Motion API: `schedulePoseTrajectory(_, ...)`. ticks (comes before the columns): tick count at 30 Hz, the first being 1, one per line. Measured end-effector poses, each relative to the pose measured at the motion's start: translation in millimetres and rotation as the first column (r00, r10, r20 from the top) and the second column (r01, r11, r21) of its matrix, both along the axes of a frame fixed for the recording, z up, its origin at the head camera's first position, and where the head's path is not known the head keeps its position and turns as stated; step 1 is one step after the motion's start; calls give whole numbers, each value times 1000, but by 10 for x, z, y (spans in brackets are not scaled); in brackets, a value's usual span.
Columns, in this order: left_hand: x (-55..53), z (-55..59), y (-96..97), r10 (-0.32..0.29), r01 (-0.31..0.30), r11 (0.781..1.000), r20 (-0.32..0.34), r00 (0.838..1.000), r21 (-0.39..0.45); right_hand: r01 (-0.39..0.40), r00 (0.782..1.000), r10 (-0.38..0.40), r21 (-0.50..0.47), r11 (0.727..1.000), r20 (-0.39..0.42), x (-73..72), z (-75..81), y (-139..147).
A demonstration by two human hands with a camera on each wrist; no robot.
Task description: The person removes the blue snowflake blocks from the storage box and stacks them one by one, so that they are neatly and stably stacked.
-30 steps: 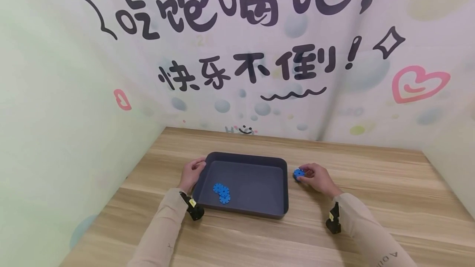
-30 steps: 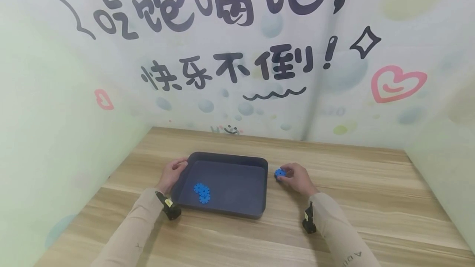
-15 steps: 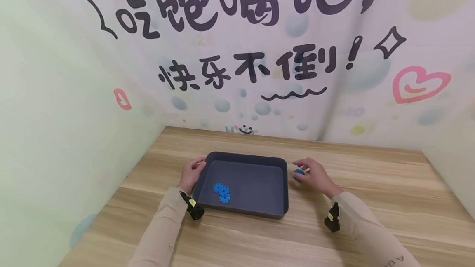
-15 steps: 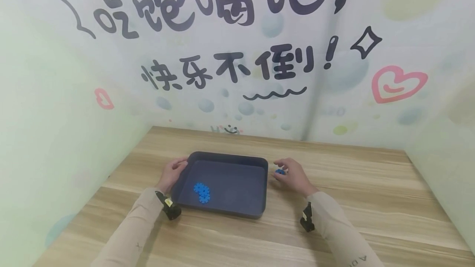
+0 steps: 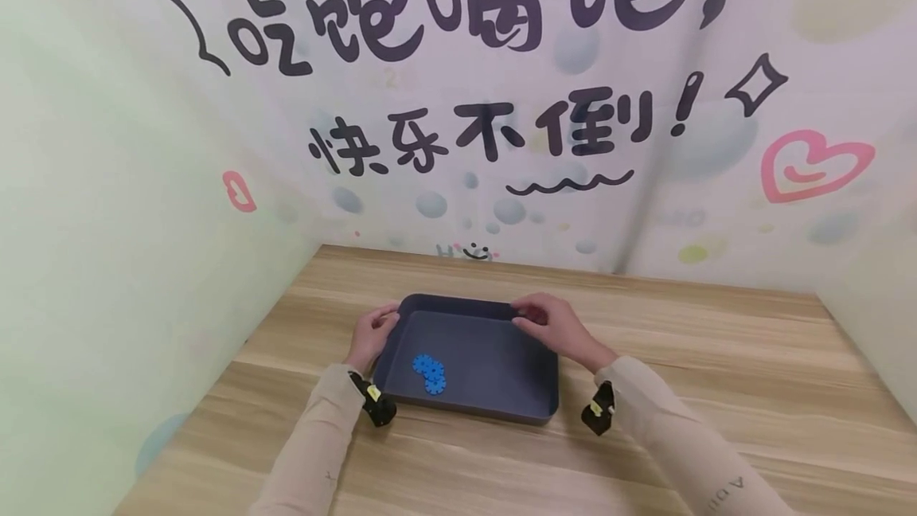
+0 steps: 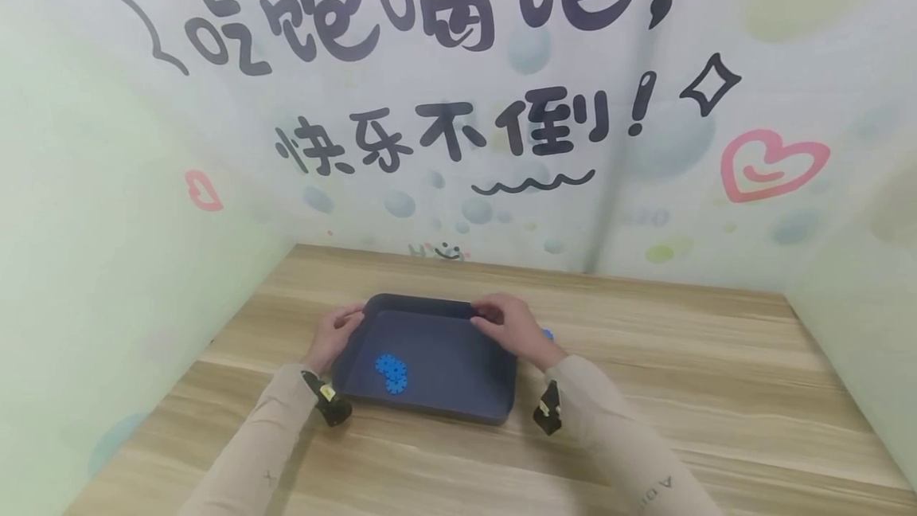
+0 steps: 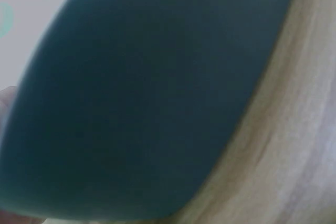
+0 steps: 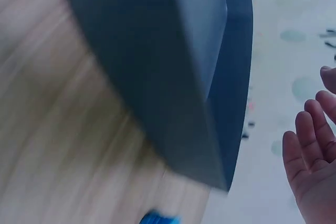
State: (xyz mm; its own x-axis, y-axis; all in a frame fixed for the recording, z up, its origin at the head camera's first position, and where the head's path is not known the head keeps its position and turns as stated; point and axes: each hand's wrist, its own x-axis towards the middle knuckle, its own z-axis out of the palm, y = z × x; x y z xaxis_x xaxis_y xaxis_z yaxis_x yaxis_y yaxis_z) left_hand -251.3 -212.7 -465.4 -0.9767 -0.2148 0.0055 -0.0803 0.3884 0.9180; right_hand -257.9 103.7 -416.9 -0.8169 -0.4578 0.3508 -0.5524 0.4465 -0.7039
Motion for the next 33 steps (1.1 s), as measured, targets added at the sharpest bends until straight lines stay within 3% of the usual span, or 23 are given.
schedulePoseTrajectory(6, 41, -28, 2, 10, -10, 1000, 16, 1000, 4, -63, 998, 62, 59, 996, 19, -54, -16, -305)
schedulePoseTrajectory(21, 40, -27, -19, 16, -16, 1000, 12, 1000, 16, -51, 999, 50, 97, 994, 19, -325, -242, -738)
schedulePoseTrajectory(27, 19, -11, -19, 10, -9, 1000, -4, 1000, 23, -143, 989, 136, 152, 978, 58, -315, -275, -857)
schedulePoseTrajectory(33, 3, 2, 5, 13, -12, 999, -26, 1000, 41, -272, 961, 252, 225, 936, 115, -322, -321, -951)
